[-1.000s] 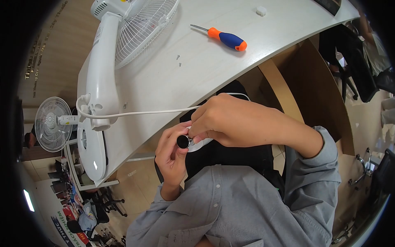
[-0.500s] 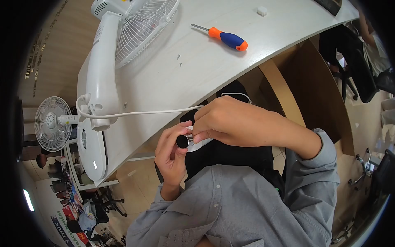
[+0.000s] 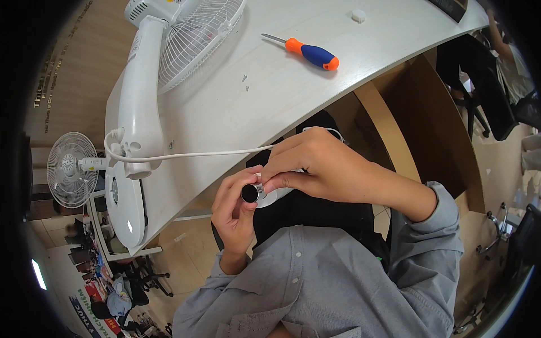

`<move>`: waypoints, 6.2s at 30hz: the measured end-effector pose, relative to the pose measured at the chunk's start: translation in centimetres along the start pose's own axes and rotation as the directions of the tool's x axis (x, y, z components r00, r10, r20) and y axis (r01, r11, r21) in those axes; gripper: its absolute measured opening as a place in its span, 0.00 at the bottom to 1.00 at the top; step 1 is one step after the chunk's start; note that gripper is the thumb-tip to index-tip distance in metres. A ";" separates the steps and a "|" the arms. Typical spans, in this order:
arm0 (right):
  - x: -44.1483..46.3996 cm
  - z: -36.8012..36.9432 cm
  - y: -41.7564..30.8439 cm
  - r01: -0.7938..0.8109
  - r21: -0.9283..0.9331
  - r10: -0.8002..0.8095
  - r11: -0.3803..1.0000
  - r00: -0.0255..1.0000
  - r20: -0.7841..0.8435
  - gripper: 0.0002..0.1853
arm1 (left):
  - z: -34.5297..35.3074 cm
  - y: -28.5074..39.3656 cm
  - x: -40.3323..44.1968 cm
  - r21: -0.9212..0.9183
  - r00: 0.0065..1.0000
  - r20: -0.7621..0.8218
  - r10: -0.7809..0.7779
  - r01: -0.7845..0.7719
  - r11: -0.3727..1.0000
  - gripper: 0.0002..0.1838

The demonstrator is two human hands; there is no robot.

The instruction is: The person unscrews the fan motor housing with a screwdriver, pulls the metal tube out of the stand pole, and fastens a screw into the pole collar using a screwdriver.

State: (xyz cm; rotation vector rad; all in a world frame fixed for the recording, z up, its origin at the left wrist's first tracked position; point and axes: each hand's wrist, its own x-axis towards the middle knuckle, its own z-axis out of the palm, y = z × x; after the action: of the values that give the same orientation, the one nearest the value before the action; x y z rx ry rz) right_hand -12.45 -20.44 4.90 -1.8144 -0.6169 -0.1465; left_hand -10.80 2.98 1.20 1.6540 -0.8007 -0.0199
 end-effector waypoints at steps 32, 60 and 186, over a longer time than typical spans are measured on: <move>-2.0 -2.4 0.8 -0.195 -0.453 -0.023 0.870 0.901 -0.433 0.08 | 0.1 -0.1 -0.2 -0.023 1.000 -0.020 -0.012 0.012 1.000 0.21; -4.1 5.2 0.8 0.032 -0.208 -0.093 0.978 0.953 -0.288 0.13 | 0.3 -0.3 -0.7 0.034 0.997 -0.046 0.058 -0.057 0.998 0.18; -10.5 7.2 5.9 -0.569 -0.119 0.568 0.814 0.822 -0.046 0.07 | -4.4 -7.0 -3.1 -0.818 0.686 0.576 -0.446 0.480 -0.318 0.10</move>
State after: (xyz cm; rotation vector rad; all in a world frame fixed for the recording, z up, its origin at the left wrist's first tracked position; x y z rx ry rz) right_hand -20.06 -18.56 -6.69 -2.0460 -0.0314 0.2195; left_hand -7.82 8.54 -5.05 0.2632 0.1681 -1.0509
